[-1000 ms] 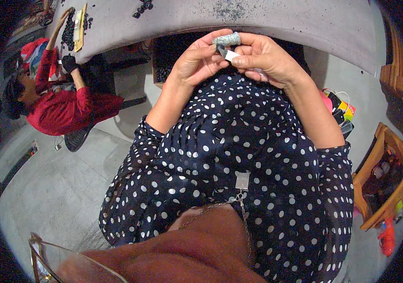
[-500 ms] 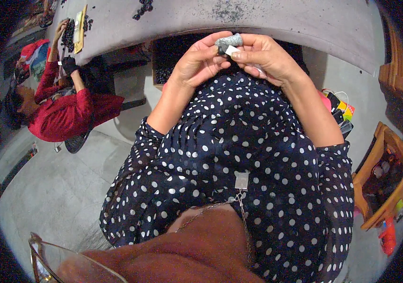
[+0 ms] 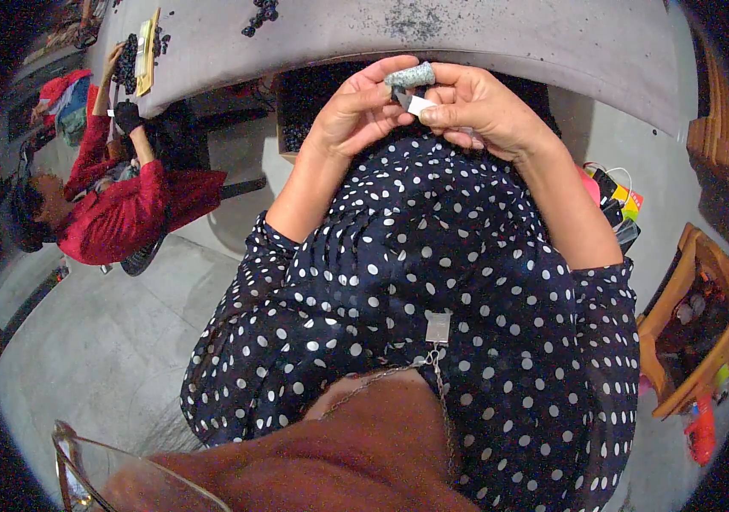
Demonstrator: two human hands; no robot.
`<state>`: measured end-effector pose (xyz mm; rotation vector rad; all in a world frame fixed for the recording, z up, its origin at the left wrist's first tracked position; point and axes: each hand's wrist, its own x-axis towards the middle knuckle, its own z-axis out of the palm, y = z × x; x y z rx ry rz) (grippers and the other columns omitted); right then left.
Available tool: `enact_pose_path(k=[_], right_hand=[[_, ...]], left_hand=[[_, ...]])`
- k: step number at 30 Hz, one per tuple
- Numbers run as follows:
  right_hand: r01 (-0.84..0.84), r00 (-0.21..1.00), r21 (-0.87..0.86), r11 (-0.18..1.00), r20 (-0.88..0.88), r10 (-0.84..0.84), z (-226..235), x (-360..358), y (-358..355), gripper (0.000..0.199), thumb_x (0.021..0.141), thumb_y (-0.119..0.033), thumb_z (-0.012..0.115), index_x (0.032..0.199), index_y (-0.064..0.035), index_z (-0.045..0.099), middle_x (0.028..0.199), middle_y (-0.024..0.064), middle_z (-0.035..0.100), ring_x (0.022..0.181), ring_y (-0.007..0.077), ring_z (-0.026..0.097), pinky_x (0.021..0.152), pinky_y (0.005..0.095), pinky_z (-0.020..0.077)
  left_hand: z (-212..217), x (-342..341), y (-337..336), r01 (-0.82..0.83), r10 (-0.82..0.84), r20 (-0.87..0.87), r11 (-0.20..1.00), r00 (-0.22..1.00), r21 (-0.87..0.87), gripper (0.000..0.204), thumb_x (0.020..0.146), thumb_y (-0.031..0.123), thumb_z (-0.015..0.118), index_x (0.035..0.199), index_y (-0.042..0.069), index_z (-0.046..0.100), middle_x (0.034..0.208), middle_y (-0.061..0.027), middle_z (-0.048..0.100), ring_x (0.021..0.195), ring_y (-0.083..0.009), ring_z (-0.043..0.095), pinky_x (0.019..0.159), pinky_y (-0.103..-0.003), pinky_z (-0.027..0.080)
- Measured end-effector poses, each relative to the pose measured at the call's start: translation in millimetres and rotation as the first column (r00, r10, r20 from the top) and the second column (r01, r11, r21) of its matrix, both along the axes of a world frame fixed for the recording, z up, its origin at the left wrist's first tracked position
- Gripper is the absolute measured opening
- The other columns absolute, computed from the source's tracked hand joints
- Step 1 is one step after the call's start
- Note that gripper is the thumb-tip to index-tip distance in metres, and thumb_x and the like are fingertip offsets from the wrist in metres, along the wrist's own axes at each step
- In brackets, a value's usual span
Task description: The person sorts small black industrial parts by hand at a workstation.
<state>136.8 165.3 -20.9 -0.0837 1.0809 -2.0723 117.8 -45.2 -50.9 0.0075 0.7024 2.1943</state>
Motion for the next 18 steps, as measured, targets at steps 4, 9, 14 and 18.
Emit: enact_pose_path(k=[4, 9, 14, 18], right_hand=[[-0.010, 1.000, -0.001, 1.000, -0.006, 0.010, -1.7, -1.9, 3.6, 0.034, 0.083, -0.013, 0.065, 0.113, -0.0009, 0.054, 0.076, 0.0009, 0.059, 0.044, -0.0004, 0.042, 0.035, 0.0116, 0.0294], [-0.013, 1.000, 0.000, 1.000, 0.004, 0.013, -3.5, -2.9, 3.8, 0.032, 0.083, -0.013, 0.066, 0.111, -0.0004, 0.055, 0.075, 0.0012, 0.060, 0.044, -0.0001, 0.043, 0.035, 0.0120, 0.0295], [0.133, 0.990, 0.048, 0.990, 0.032, -0.135, -18.8, -1.1, 9.2, 0.028, 0.084, -0.011, 0.064, 0.109, -0.0007, 0.057, 0.072, 0.0007, 0.058, 0.045, 0.0010, 0.045, 0.036, 0.0120, 0.0318], [0.160, 0.982, 0.040, 0.986, 0.095, -0.163, -22.0, -3.1, 9.4, 0.030, 0.085, -0.012, 0.063, 0.113, -0.0021, 0.057, 0.071, -0.0005, 0.056, 0.046, 0.0007, 0.045, 0.039, 0.0125, 0.0336]], left_hand=[[3.8, -1.4, 1.6, 0.022, -0.026, -0.055, 0.997, 0.998, -0.071, 0.046, 0.084, 0.009, 0.062, 0.126, -0.001, 0.046, 0.111, -0.0131, 0.059, 0.093, -0.0213, 0.063, 0.077, -0.032, 0.056], [1.1, -1.3, 2.4, 0.000, -0.003, -0.045, 0.997, 0.999, -0.077, 0.044, 0.084, 0.008, 0.062, 0.125, -0.001, 0.047, 0.110, -0.0130, 0.060, 0.092, -0.0212, 0.064, 0.077, -0.032, 0.056], [31.0, -0.9, 7.7, -0.045, 0.013, -0.120, 0.961, 0.993, -0.274, 0.039, 0.081, 0.000, 0.063, 0.118, -0.004, 0.053, 0.093, -0.0100, 0.064, 0.078, -0.0158, 0.063, 0.072, -0.028, 0.055], [70.3, -27.9, -5.3, -0.584, -0.059, -0.726, 0.550, 0.685, -0.596, 0.019, 0.079, 0.004, 0.065, 0.098, 0.003, 0.068, 0.084, -0.0032, 0.065, 0.072, -0.0115, 0.059, 0.068, -0.022, 0.048]])
